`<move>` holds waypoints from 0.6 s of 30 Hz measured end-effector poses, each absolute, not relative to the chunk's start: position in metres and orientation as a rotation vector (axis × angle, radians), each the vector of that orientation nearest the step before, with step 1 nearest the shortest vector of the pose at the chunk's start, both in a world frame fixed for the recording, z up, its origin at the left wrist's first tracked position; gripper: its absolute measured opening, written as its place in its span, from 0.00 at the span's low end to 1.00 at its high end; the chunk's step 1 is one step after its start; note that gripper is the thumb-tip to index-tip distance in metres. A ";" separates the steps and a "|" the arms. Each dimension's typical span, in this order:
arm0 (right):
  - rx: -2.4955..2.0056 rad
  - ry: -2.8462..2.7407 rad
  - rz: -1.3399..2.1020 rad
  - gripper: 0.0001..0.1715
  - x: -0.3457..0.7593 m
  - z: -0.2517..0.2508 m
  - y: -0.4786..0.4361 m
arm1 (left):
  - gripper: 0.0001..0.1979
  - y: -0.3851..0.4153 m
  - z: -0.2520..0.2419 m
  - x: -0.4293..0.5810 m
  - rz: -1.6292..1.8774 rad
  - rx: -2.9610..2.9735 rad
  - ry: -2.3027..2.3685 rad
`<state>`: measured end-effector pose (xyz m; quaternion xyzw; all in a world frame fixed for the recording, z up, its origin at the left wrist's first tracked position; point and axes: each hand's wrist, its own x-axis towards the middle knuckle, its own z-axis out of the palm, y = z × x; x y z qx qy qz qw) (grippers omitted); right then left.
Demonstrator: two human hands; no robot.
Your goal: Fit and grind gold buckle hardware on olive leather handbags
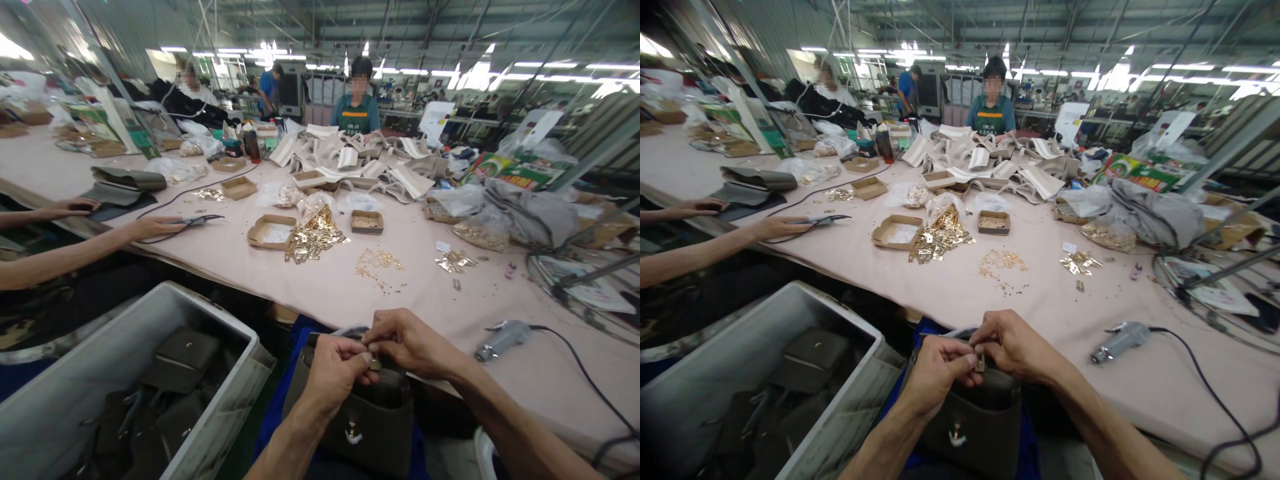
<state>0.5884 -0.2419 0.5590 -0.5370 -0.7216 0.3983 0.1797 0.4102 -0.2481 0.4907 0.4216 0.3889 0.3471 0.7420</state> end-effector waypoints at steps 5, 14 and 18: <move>-1.542 -1.981 1.086 0.15 0.584 0.552 -0.248 | 0.09 -0.252 0.489 0.413 0.801 0.843 0.948; -1.589 -1.217 1.249 0.18 0.571 0.516 -0.280 | 0.07 -0.255 0.493 0.414 0.819 0.996 0.946; -1.652 -0.982 1.101 0.22 0.561 0.497 -0.289 | 0.09 -0.254 0.498 0.416 0.780 1.059 0.930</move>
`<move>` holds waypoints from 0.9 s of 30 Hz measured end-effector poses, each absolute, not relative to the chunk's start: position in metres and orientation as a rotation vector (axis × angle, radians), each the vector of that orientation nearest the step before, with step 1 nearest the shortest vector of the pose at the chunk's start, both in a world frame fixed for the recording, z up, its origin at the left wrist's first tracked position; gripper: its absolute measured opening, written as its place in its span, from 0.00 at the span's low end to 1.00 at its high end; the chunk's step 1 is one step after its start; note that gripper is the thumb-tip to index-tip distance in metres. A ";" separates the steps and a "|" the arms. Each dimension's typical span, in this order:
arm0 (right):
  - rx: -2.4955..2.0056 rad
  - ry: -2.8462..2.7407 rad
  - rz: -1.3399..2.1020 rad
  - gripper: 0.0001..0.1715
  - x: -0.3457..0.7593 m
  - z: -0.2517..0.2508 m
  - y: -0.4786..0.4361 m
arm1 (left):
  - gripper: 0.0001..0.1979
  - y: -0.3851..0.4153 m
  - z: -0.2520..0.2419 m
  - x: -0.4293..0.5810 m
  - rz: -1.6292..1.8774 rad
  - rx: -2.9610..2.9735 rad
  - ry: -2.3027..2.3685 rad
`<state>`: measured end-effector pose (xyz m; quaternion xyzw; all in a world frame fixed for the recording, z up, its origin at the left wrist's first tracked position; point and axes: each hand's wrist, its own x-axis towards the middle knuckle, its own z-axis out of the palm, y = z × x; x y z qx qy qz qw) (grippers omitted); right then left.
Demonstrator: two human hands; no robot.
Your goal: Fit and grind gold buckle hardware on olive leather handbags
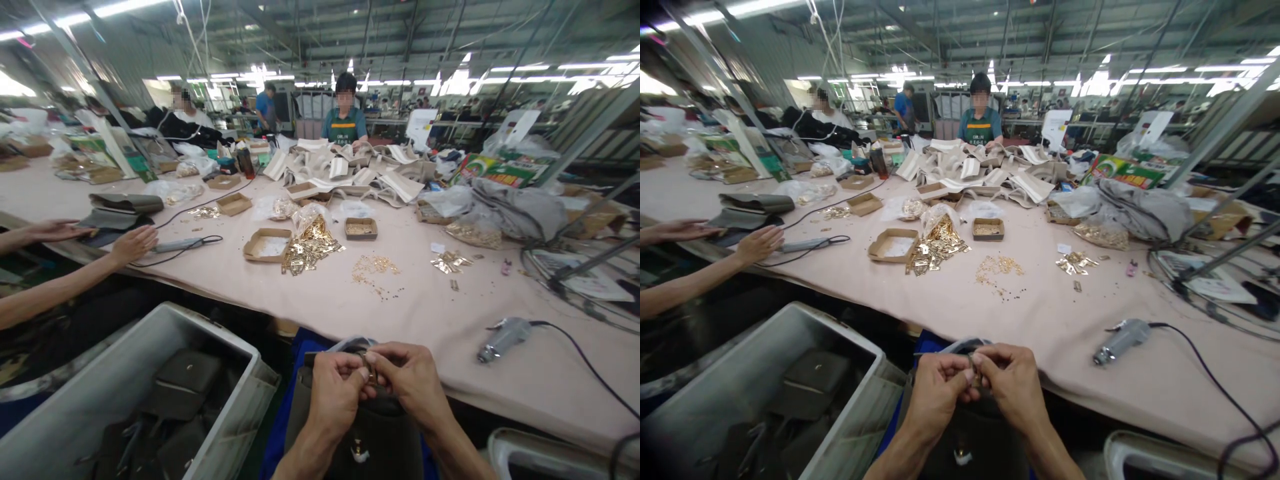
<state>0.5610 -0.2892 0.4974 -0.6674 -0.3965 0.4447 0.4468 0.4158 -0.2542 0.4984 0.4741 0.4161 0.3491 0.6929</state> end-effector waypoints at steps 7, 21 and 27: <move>-1.710 -0.955 0.808 0.17 0.545 0.498 -0.303 | 0.11 -0.254 0.498 0.415 0.701 1.057 0.996; -1.644 -0.966 0.903 0.19 0.542 0.500 -0.315 | 0.10 -0.264 0.487 0.420 0.728 0.763 1.100; -1.590 -0.890 0.981 0.20 0.544 0.494 -0.319 | 0.15 -0.269 0.491 0.423 0.732 0.792 1.070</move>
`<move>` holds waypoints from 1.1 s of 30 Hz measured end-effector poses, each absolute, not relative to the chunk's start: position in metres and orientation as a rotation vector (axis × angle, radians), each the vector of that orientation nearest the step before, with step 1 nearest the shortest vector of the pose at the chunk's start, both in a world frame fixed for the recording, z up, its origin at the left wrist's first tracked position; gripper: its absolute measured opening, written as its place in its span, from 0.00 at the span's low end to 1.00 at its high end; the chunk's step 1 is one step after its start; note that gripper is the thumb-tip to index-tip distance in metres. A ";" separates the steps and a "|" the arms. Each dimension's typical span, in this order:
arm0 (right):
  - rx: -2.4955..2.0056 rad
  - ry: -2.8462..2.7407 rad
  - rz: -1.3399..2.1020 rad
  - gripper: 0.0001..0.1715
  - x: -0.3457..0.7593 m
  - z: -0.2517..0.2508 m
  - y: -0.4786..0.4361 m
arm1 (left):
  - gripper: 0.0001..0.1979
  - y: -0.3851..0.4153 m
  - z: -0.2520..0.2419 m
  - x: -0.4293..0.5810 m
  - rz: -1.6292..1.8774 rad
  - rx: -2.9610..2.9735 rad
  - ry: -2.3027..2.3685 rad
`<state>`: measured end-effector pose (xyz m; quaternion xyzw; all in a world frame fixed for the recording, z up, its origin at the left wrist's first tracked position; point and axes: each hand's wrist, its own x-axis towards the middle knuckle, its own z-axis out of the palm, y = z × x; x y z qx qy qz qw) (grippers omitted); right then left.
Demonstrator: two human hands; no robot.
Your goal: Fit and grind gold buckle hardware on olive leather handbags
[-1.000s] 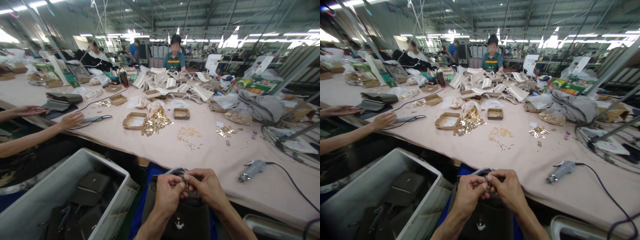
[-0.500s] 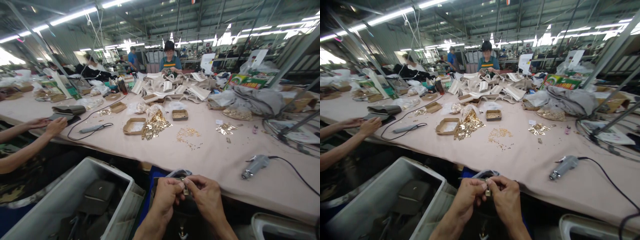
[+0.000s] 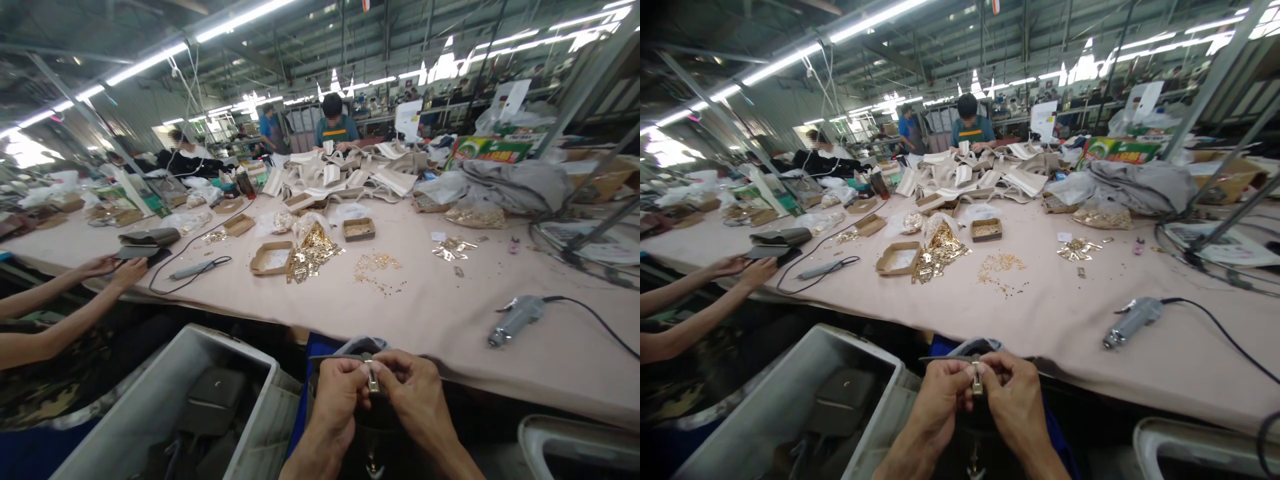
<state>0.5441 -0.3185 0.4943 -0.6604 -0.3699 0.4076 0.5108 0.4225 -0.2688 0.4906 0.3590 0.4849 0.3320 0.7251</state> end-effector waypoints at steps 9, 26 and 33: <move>-1.490 -0.846 1.088 0.21 0.538 0.483 -0.334 | 0.13 -0.281 0.488 0.430 0.884 0.826 1.157; -1.445 -0.893 1.095 0.17 0.546 0.486 -0.340 | 0.21 -0.282 0.484 0.434 0.754 0.731 1.129; -1.185 -1.563 0.636 0.10 0.557 0.492 -0.352 | 0.20 -0.278 0.489 0.429 0.740 0.676 1.029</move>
